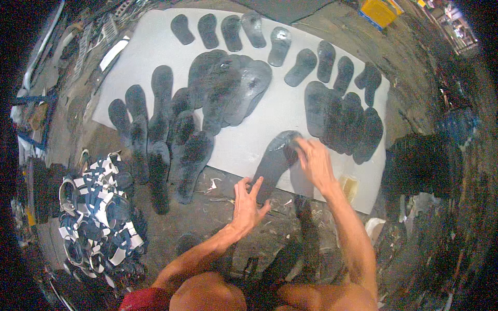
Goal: The person sits on the floor and scrubs multiple black shoe insoles with a brush and a yellow sponge. They pick up each insole, scrub it, and place it back on a white sheet, repeating the process for several insoles.
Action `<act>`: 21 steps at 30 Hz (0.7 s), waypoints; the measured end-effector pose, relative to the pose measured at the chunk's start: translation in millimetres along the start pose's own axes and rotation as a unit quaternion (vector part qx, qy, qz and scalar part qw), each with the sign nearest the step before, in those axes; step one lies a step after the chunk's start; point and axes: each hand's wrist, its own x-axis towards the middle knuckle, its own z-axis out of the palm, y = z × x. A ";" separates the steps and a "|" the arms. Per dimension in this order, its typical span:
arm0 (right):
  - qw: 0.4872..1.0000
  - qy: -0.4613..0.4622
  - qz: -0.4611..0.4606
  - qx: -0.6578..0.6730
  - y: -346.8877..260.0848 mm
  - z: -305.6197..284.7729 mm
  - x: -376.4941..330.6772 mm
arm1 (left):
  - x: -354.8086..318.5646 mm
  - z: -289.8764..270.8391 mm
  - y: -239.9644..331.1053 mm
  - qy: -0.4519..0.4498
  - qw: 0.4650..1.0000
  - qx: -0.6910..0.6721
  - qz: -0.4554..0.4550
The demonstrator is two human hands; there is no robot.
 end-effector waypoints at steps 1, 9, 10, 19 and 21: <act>0.999 0.035 0.004 0.005 10.4 -2.3 9.7 | 3.7 0.6 4.2 -0.005 1.000 0.002 -0.002; 1.000 -0.003 -0.001 0.002 -22.3 35.6 -40.8 | -5.0 -23.6 -14.4 0.018 0.999 -0.008 0.030; 1.000 -0.019 -0.011 0.008 -33.7 40.9 -62.2 | -5.1 -26.4 -20.7 0.010 0.999 0.000 0.034; 0.972 0.082 0.136 0.173 -93.7 18.0 -80.3 | -9.0 -33.4 -20.2 0.003 0.999 0.009 0.033; 0.944 -0.022 0.285 0.167 -93.2 2.9 -29.3 | -17.7 -34.4 -16.0 0.026 0.999 0.027 0.014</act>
